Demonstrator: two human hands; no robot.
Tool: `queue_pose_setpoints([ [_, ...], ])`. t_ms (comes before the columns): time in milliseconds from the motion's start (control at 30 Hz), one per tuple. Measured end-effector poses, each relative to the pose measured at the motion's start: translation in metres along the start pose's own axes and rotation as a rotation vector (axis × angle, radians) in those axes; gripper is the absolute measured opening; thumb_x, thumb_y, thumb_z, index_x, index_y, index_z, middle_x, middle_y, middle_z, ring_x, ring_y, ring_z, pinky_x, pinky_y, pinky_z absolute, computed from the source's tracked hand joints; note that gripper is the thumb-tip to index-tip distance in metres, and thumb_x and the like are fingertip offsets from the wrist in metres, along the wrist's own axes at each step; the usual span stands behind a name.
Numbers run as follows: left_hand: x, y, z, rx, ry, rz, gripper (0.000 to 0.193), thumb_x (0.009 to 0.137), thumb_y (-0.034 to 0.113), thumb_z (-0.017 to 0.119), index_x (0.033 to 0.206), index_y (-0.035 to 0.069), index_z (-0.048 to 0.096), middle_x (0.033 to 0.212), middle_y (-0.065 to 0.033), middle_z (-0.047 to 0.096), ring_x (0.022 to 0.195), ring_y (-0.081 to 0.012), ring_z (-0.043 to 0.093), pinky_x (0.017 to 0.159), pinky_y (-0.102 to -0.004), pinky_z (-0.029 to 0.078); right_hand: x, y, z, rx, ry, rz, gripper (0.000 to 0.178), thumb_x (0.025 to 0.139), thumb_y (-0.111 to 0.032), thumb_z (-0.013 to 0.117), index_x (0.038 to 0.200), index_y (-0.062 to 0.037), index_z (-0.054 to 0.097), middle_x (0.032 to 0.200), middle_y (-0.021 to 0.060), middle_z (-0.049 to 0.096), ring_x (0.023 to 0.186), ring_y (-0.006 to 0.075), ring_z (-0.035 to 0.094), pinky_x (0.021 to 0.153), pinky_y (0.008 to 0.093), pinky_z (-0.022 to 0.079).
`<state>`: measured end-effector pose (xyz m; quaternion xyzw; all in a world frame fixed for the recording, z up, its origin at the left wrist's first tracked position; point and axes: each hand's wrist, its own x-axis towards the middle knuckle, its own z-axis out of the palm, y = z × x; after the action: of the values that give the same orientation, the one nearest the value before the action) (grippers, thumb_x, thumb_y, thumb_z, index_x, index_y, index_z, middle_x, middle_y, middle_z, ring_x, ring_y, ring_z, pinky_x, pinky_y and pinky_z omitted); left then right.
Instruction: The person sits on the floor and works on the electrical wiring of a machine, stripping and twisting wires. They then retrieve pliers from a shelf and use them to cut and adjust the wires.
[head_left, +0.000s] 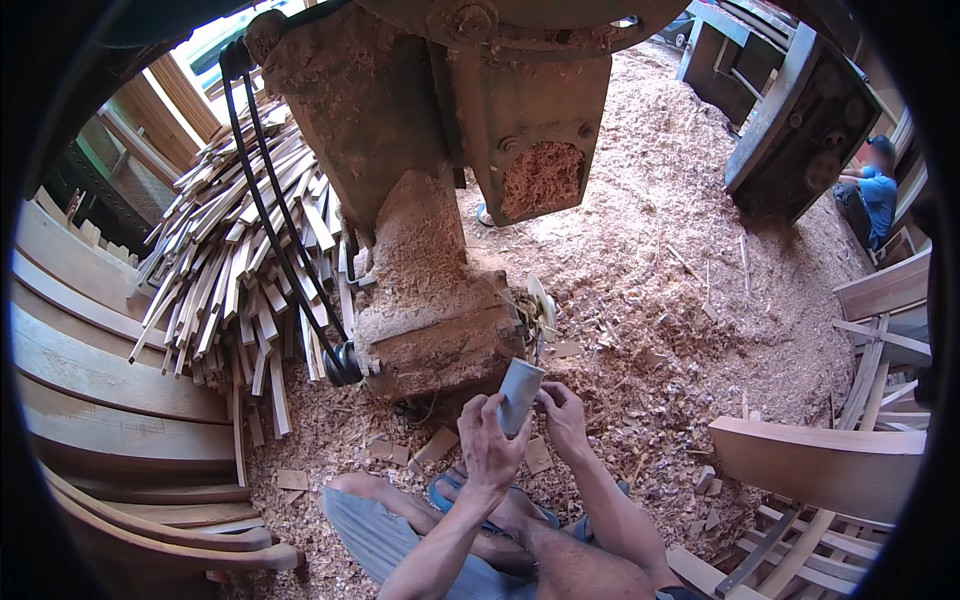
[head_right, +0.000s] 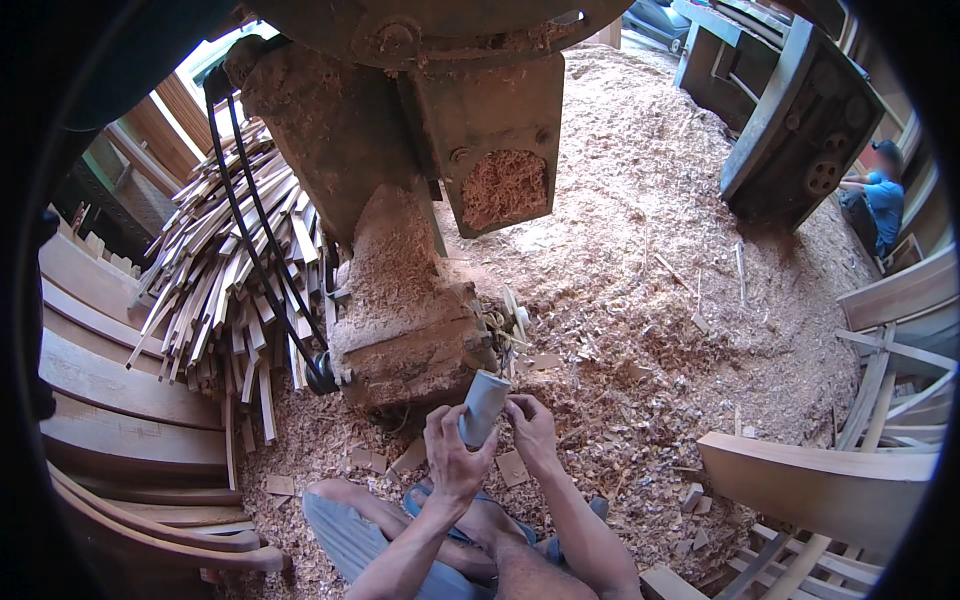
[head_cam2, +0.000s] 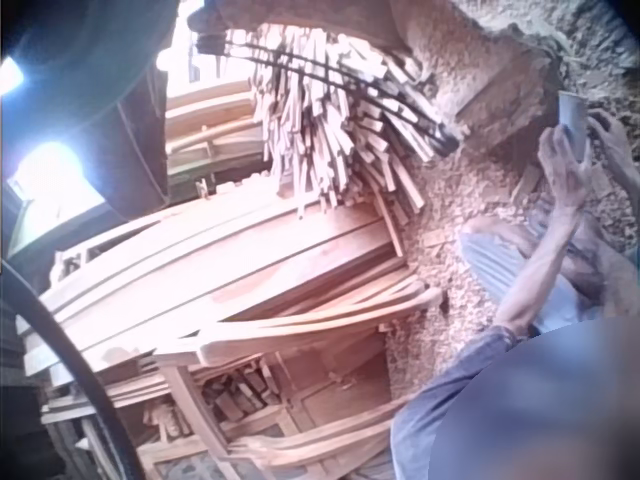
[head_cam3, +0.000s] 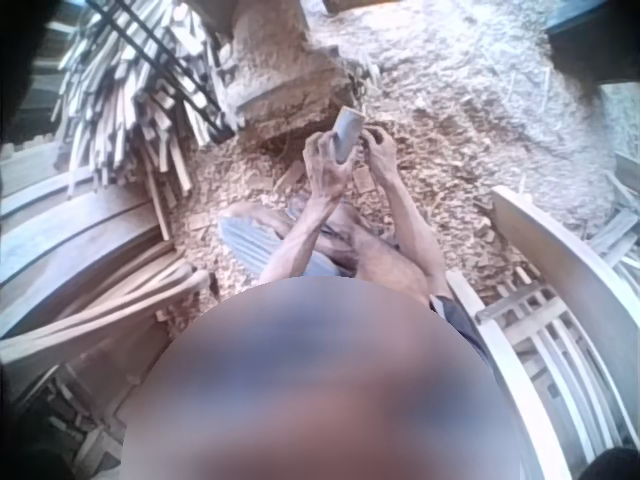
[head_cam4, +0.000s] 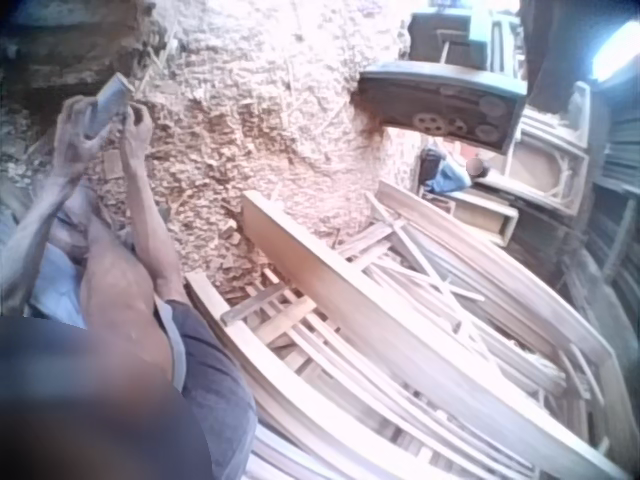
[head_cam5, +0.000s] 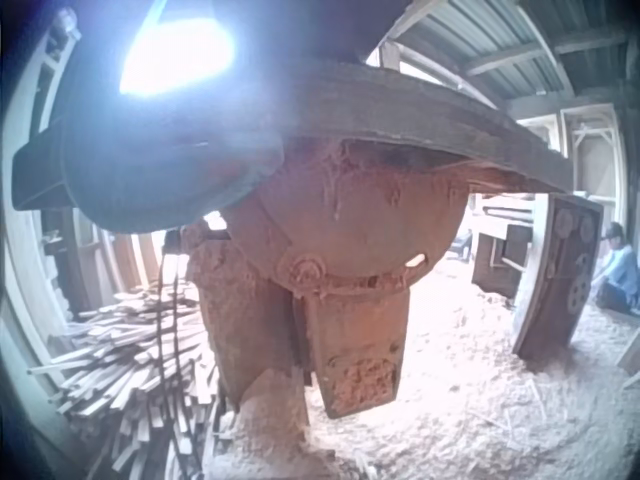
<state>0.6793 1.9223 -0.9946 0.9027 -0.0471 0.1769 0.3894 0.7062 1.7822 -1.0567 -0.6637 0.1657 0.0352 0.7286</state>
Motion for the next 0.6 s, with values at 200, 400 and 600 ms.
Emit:
queue_pose_setpoints([
  [200,-0.02,-0.005,0.028,-0.007,-0.029,0.053,0.074,0.075,0.018,0.085,0.135,0.006,0.043,0.13,-0.0209,0.046,0.121,-0.0392,0.049,0.102,-0.0499,0.041,-0.005,-0.018,-0.003,0.094,0.004,-0.043,0.034,0.108,-0.029,0.051,0.11,0.0019,0.066,0.094,0.0035,0.067,0.086,0.0077,0.054,0.078,0.0254,0.047],
  [400,-0.032,-0.011,0.039,-0.029,-0.146,0.087,0.07,0.08,0.018,0.08,0.138,0.006,0.043,0.133,-0.0221,0.047,0.123,-0.0405,0.049,0.102,-0.0508,0.04,0.0,-0.016,-0.009,0.003,0.04,-0.043,0.037,0.108,-0.032,0.05,0.112,0.0014,0.066,0.095,0.0039,0.067,0.089,0.0093,0.054,0.081,0.0268,0.047],
  [600,-0.035,-0.014,0.038,-0.031,-0.173,0.051,0.062,0.081,0.017,0.079,0.134,0.006,0.049,0.131,-0.0209,0.051,0.122,-0.039,0.051,0.102,-0.0492,0.04,0.007,-0.014,-0.01,-0.111,0.055,-0.105,0.035,0.107,-0.031,0.051,0.11,0.0006,0.067,0.089,0.0027,0.066,0.082,0.0099,0.054,0.074,0.0277,0.047],
])
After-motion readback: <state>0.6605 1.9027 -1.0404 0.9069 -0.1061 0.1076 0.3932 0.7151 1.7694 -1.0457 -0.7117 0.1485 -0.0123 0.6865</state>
